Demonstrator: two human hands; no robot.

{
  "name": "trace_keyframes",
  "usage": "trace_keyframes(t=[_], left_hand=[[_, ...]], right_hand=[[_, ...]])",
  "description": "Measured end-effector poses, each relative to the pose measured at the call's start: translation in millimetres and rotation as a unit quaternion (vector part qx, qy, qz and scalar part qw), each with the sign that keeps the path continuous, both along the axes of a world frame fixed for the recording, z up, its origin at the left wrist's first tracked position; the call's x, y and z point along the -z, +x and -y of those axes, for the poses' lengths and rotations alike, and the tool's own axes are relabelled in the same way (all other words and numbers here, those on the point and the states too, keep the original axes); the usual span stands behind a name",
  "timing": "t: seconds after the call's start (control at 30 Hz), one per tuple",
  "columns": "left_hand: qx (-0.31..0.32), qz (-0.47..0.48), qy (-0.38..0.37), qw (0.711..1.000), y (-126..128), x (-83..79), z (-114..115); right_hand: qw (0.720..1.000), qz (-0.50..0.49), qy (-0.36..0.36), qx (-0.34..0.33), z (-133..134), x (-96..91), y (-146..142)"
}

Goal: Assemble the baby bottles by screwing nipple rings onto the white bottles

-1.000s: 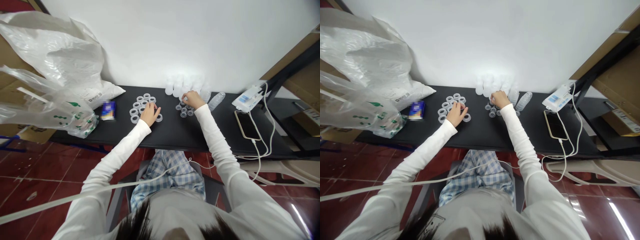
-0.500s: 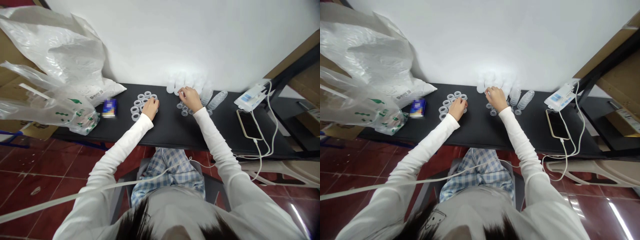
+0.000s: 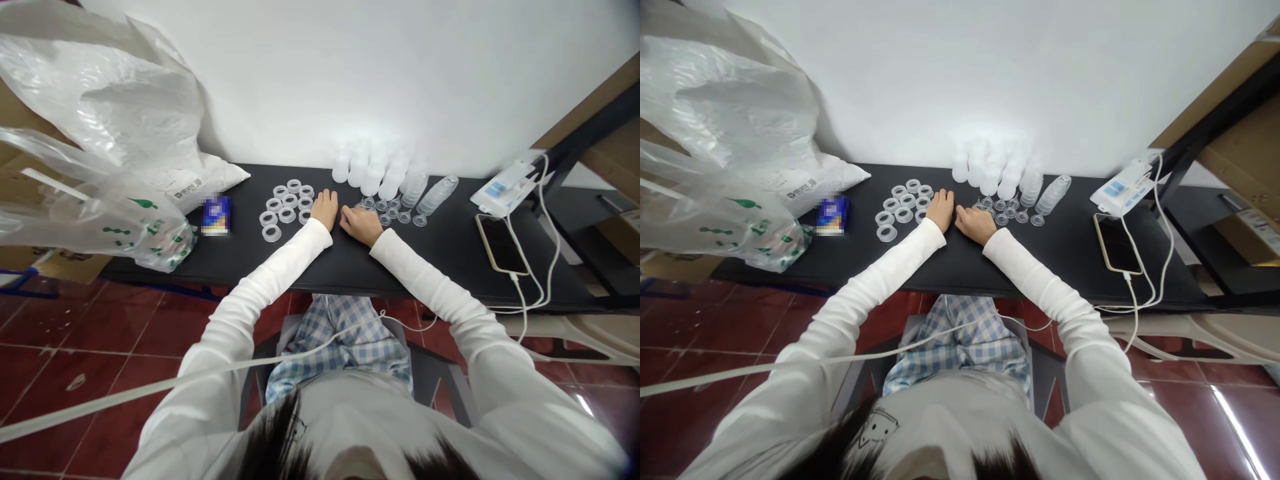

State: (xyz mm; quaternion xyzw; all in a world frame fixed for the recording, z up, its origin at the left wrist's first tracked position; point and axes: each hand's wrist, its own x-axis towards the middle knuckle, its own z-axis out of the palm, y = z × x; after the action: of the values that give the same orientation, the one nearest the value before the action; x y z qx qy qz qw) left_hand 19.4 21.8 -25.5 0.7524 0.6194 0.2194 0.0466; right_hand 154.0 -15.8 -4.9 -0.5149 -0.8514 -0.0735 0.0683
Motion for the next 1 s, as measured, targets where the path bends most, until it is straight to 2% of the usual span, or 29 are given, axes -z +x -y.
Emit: trace_keyframes(t=[0.17, 0.4, 0.47, 0.6, 0.67, 0.73, 0.9, 1.0], left_hand=[[0.027, -0.005, -0.006, 1.000, -8.0, 2.9, 2.2], [0.016, -0.053, -0.022, 0.998, -5.4, -5.1, 7.1], [0.019, -0.063, -0.024, 0.998, -5.7, -7.2, 7.5], [0.043, -0.041, 0.010, 0.998, -12.2, -12.1, 11.9], [0.060, -0.005, 0.061, 0.996, -20.3, -14.6, 20.6], [0.052, 0.023, 0.100, 0.993, -31.8, -15.6, 35.0], [-0.057, -0.004, 0.067, 0.996, -61.6, -8.8, 74.1], [-0.038, -0.010, 0.055, 0.998, -66.6, -4.3, 81.0]], right_hand=[[1.000, 0.001, -0.012, 0.011, 0.8, 1.7, 0.3], [1.000, 0.021, -0.019, -0.006, 3.1, -1.6, 2.0], [0.999, 0.025, -0.010, -0.032, 3.2, -4.4, 4.0], [0.990, 0.022, 0.038, -0.134, 4.5, -10.4, 12.5], [0.986, 0.012, 0.059, -0.156, 7.4, -10.7, 20.5], [0.987, 0.004, 0.065, -0.144, 11.9, -8.3, 31.1], [0.995, 0.024, 0.048, -0.085, 20.9, 1.2, 57.4], [0.996, 0.038, 0.042, -0.072, 20.1, 2.6, 66.1]])
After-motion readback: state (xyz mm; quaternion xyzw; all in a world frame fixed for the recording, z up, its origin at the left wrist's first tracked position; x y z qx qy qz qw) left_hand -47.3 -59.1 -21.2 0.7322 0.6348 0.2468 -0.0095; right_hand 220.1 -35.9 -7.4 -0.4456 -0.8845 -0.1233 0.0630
